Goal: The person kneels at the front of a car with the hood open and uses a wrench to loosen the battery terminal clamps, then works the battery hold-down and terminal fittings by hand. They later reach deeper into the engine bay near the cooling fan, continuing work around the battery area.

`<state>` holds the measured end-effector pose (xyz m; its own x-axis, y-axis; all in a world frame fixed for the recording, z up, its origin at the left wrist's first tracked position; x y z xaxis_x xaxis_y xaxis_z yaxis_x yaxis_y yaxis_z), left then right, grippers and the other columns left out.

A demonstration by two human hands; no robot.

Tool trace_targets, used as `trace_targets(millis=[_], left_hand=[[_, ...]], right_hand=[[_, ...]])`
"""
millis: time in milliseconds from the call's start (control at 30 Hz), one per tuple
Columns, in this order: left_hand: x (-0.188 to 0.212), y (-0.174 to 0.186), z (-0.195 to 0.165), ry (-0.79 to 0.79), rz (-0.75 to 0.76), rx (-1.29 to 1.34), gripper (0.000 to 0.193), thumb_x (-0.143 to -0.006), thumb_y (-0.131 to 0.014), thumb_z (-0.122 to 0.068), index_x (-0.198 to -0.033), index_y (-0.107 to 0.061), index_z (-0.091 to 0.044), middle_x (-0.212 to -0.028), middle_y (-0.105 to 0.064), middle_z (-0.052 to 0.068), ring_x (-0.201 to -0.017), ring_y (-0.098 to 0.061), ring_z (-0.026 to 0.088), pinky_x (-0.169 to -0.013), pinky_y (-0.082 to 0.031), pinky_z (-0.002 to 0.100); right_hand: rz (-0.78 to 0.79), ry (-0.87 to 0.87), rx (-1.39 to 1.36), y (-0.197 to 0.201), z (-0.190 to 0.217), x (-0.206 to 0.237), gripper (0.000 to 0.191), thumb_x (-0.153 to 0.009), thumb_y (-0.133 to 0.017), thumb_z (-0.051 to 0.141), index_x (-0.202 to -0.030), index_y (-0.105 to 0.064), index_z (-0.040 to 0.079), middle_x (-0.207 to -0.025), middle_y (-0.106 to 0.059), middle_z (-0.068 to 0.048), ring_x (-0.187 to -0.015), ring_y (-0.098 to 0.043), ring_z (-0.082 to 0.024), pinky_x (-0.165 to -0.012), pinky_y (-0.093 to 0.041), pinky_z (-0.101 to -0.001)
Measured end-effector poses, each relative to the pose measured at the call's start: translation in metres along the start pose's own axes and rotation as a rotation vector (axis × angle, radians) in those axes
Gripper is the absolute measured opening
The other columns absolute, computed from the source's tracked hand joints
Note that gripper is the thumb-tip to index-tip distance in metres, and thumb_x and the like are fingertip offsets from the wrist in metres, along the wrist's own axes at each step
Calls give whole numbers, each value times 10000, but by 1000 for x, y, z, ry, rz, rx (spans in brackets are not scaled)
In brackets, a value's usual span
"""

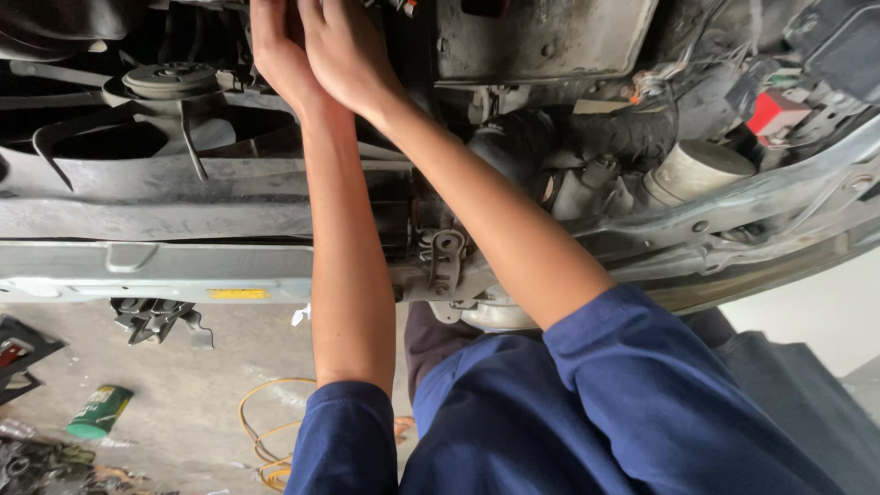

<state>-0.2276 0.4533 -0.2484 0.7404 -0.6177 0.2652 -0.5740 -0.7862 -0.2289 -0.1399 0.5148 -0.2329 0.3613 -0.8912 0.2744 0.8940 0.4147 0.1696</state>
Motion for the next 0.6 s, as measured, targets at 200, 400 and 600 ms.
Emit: trace_targets(millis=[200,400,600], left_hand=[[0,-10,8,200,39,398,131,-1058,-613,-74,-1047,-706,18,-858,-650,47,-736,-563,130,-672,-464,298],[-4,-17,4,226,112,458,65,-1044,-658,-29,-991,-690,-10,-799,-622,25,-695,-543,121,-638,-433,293],[-2,-12,3,277,52,414,51,-979,-663,-74,-966,-695,-36,-782,-647,-2,-658,-566,71,-601,-439,236]], right_hand=[[43,-12,169,21,2,15,229,-1030,-448,135,-1149,-619,39,-906,-740,-111,-829,-738,-302,-712,-556,-415],[-33,168,304,33,22,15,118,-1021,-506,102,-1043,-606,43,-919,-699,-125,-842,-706,-314,-719,-547,-432],[-55,266,317,28,24,20,103,-1056,-532,80,-1150,-575,67,-1021,-706,-130,-940,-705,-329,-807,-554,-434]])
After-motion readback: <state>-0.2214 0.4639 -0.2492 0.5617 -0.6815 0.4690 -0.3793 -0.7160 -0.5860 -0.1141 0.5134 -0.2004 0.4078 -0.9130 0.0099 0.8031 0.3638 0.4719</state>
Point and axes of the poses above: each hand's wrist, its own x-axis away from the middle knuckle, its own y-axis out of the back of the hand, z = x × y, the point moved 8 cm from there along -x, towards the middle knuckle
